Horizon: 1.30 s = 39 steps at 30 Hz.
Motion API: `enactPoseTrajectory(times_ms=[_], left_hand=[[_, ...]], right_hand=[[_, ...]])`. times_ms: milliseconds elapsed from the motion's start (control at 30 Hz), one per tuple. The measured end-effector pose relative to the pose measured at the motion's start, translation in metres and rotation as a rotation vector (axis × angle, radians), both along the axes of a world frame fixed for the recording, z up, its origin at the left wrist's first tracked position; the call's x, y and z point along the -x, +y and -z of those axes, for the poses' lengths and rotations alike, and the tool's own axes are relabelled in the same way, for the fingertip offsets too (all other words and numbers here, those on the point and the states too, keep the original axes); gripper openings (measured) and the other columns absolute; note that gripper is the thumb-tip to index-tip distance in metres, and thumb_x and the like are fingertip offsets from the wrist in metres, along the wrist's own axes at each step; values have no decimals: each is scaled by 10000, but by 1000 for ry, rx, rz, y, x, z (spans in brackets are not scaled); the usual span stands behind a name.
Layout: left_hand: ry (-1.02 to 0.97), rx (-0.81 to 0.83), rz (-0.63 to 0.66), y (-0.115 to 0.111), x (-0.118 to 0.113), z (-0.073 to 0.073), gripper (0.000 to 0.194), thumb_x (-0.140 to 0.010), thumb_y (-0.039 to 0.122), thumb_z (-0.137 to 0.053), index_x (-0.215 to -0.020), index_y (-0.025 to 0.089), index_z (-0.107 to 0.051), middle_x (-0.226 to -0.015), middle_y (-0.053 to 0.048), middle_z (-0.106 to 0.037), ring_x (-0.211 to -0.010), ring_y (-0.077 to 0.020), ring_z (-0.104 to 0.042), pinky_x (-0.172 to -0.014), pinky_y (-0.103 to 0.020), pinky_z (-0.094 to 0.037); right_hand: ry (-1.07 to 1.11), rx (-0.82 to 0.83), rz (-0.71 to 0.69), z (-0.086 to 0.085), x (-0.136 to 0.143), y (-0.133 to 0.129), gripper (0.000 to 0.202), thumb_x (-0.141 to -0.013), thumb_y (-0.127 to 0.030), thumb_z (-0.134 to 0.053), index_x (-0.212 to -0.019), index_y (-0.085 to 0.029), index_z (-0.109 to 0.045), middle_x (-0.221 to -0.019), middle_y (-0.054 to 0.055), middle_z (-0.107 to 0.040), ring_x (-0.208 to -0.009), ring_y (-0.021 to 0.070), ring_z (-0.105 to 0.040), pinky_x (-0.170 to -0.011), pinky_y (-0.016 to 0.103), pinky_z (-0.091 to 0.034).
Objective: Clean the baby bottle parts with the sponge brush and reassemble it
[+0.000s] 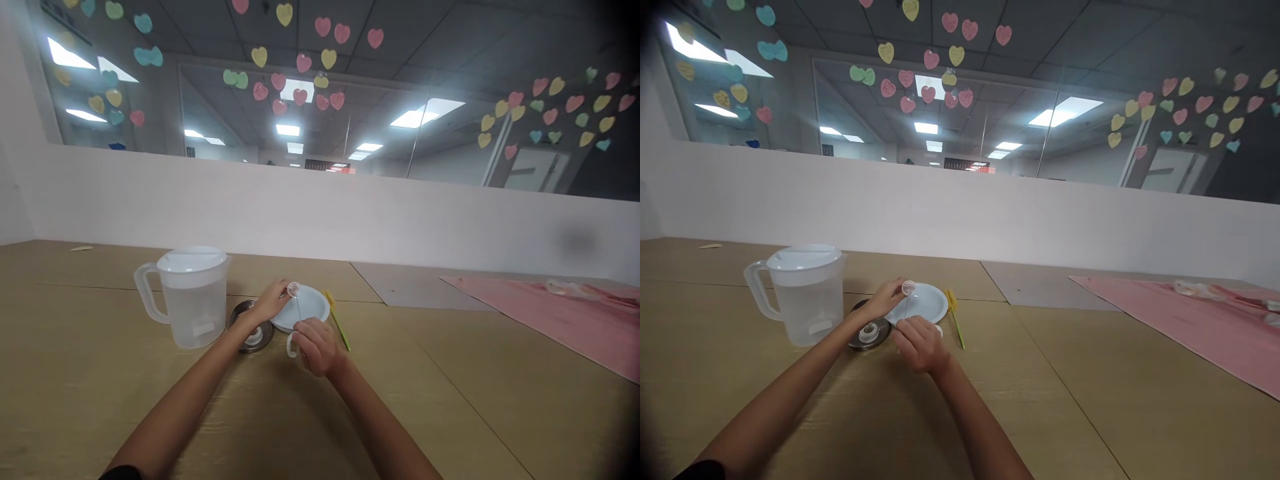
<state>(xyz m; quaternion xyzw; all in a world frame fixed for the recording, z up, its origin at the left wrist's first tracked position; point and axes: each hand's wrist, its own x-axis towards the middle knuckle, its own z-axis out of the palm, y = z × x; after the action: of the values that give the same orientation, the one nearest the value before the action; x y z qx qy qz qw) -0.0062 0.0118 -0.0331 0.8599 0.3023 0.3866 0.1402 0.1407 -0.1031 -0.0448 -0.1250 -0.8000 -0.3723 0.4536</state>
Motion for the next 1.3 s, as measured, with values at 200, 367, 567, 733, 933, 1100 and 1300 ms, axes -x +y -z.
enactPoseTrajectory(times_ms=[200,367,567,733,933,1100,1300], left_hand=[[-7,17,67,-3,1,-4,261,-885,330,-447,-945,153,-629,-980,-80,-627,-918,-177,-550,-824,-303,-442],[4,25,129,-10,-2,-7,264,-890,338,-442,-944,169,-638,-1029,-78,-612,-953,-179,-547,-867,-316,-434],[-61,29,116,-21,-12,-16,237,-888,287,-423,-892,166,-626,-1045,-80,-547,-955,-172,-531,-811,-291,-455],[-57,-6,164,-34,-20,-22,231,-896,255,-400,-901,170,-615,-980,-68,-563,-932,-175,-526,-848,-301,-425],[-41,-22,173,-43,-26,-21,230,-901,240,-399,-887,176,-619,-992,-69,-567,-931,-175,-531,-843,-292,-428],[75,-49,94,-35,-21,-16,254,-910,229,-370,-917,180,-619,-1055,-71,-547,-919,-167,-543,-836,-299,-433],[138,-67,23,-20,-17,-5,248,-895,182,-372,-930,158,-616,-1086,-95,-573,-927,-177,-552,-834,-307,-435]], right_hand=[[102,133,-29,7,1,6,233,-856,-90,-340,-990,-190,-502,-801,76,-627,-667,152,-557,-571,291,-470],[249,202,-18,12,-4,13,265,-864,-91,-311,-1024,-201,-493,-863,81,-632,-756,155,-597,-643,315,-516],[390,277,9,10,-9,17,266,-880,-87,-306,-1014,-190,-512,-935,91,-643,-896,153,-613,-750,321,-527],[444,337,37,9,-8,18,275,-881,-99,-313,-1045,-189,-515,-921,86,-646,-865,159,-623,-742,315,-519],[486,378,85,10,-10,27,280,-889,-102,-304,-1012,-188,-541,-964,92,-616,-967,162,-583,-811,332,-493],[558,424,205,11,-17,30,233,-896,-173,-386,-953,-201,-609,-990,93,-561,-945,170,-559,-808,337,-479],[433,454,242,14,-23,26,213,-898,-206,-424,-955,-177,-626,-790,52,-632,-761,153,-570,-722,293,-447]])
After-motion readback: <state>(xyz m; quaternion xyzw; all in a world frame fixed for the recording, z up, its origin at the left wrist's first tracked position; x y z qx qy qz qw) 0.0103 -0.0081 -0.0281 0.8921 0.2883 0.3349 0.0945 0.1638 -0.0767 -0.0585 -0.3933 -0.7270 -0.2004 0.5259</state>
